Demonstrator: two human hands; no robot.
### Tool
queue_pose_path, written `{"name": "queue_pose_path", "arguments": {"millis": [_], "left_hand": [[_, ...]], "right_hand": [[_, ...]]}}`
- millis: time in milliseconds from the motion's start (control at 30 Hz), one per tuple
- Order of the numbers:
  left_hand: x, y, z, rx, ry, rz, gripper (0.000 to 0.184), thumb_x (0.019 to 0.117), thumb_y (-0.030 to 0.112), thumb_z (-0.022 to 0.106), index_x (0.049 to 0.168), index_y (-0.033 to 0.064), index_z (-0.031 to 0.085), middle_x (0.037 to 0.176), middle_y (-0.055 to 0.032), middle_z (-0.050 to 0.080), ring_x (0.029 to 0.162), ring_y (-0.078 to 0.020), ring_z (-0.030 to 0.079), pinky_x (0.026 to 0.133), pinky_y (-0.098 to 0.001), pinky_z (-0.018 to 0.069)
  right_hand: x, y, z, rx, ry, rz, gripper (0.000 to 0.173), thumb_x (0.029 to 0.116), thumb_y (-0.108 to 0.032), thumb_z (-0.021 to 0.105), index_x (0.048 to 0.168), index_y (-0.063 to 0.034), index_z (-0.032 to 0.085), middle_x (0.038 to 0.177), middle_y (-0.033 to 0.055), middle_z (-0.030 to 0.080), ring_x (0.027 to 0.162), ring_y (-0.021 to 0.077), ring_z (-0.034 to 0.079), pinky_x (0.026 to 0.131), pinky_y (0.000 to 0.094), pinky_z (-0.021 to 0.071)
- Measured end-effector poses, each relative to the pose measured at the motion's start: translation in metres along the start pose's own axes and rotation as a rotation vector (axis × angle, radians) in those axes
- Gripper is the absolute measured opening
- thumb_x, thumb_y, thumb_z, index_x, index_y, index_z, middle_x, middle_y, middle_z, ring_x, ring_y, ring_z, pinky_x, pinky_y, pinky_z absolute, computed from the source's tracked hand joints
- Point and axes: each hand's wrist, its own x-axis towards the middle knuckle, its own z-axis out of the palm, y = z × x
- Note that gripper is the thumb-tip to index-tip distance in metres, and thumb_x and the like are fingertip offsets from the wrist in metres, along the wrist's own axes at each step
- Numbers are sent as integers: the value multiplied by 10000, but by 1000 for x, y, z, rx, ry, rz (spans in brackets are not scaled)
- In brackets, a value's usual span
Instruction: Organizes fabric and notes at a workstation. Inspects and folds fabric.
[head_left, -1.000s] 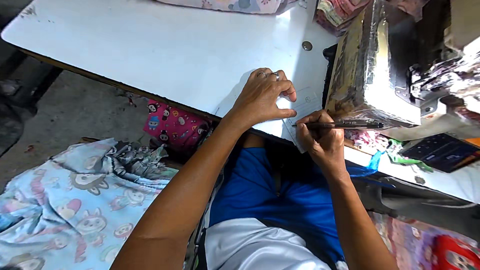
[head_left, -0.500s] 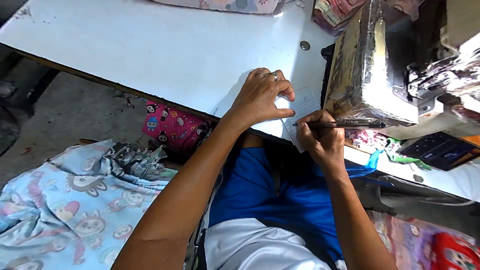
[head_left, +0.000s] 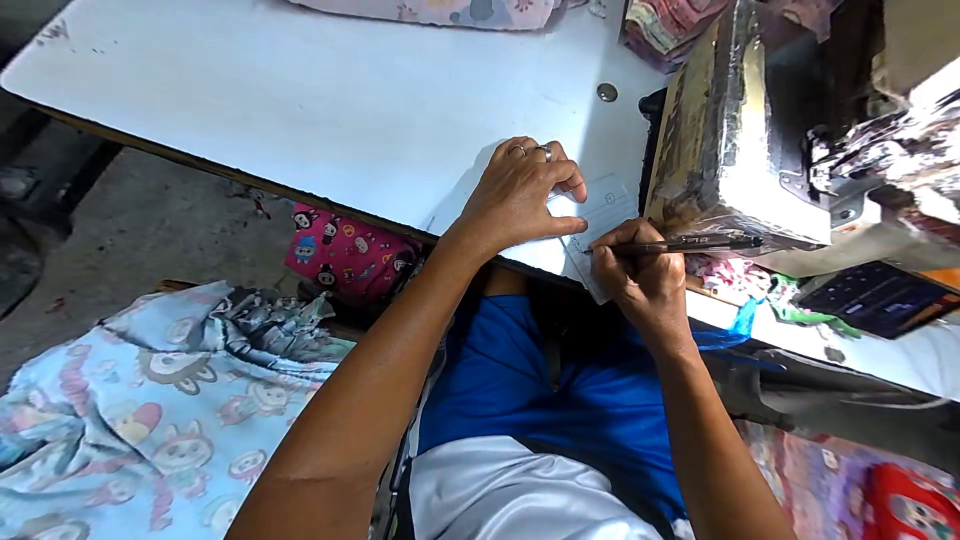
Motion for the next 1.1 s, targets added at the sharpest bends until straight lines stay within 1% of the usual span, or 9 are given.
{"name": "queue_pose_path", "arguments": {"millis": [100, 233, 333, 400, 467, 533, 733, 867, 1100], "left_hand": [[0, 0, -1, -16, -5, -4, 401, 852, 501, 749, 1083, 174, 750, 1086, -74, 686, 1153, -300, 585, 1148, -525, 259], [0, 1, -2, -22, -1, -9, 417, 855, 494, 756, 1105, 160, 747, 1086, -78, 696, 1171, -309, 590, 1161, -538, 257], [1, 0, -1, -47, 25, 2, 437, 900, 448, 731, 1184, 118, 707, 1060, -74, 702, 1119, -274, 624, 1151, -538, 288], [1, -5, 2, -113, 90, 15, 407, 953, 348, 686, 1240, 60, 665, 1031, -90, 693, 1040, -259, 646, 1093, -530, 360], [1, -6, 0, -217, 136, -32, 349, 998, 227, 627, 1284, 26, 629, 1046, -109, 681, 1006, -242, 654, 1018, -466, 453], [1, -7, -1, -305, 195, -65, 315, 1031, 153, 557, 1307, 8, 599, 1053, -118, 661, 964, -215, 648, 892, -373, 522], [0, -7, -2, -386, 269, -83, 291, 1041, 81, 492, 1289, -35, 592, 1122, -168, 646, 1024, -235, 646, 910, -357, 529], [1, -11, 0, -381, 276, -52, 272, 1037, 81, 491, 1248, -20, 630, 1126, -161, 662, 1024, -231, 657, 910, -360, 533], [-33, 10, -12, -593, 517, 39, 236, 997, -19, 529, 1185, -69, 664, 1041, -160, 685, 946, -186, 663, 834, -272, 548]], "right_hand": [[-1, -1, -7, 4, 5, -17, 106, 987, -152, 609, 1047, -66, 614, 780, -45, 607, 579, -26, 522, 509, 129, 441], [-6, -20, -28, -158, -96, -103, 138, 993, -112, 603, 1062, -2, 651, 1196, 98, 657, 1010, 89, 660, 852, 241, 572], [-13, -40, -41, -474, -126, -26, 194, 1005, -148, 608, 1161, -39, 651, 1018, 70, 711, 845, 100, 685, 762, 276, 580], [-14, -46, -44, -615, -146, 10, 332, 999, -189, 646, 1288, -33, 598, 906, 97, 698, 732, 194, 673, 678, 379, 565], [-14, -45, -42, -680, -141, 30, 440, 989, -217, 676, 1375, -43, 554, 840, 119, 674, 638, 264, 626, 581, 455, 512], [-11, -43, -35, -732, -126, 46, 410, 997, -203, 670, 1353, -34, 557, 824, 150, 663, 636, 322, 636, 573, 506, 515], [-12, -51, -12, -924, -125, 76, 330, 1034, -290, 613, 1254, -45, 647, 1098, 252, 622, 747, 435, 652, 565, 584, 482], [-17, -44, -4, -907, -169, 28, 401, 1055, -334, 570, 1360, -83, 635, 1323, 221, 606, 817, 446, 670, 598, 609, 498], [-17, -37, -12, -801, -239, 87, 452, 1094, -320, 451, 1463, -78, 550, 1456, 263, 526, 1245, 503, 565, 930, 707, 445]]}}
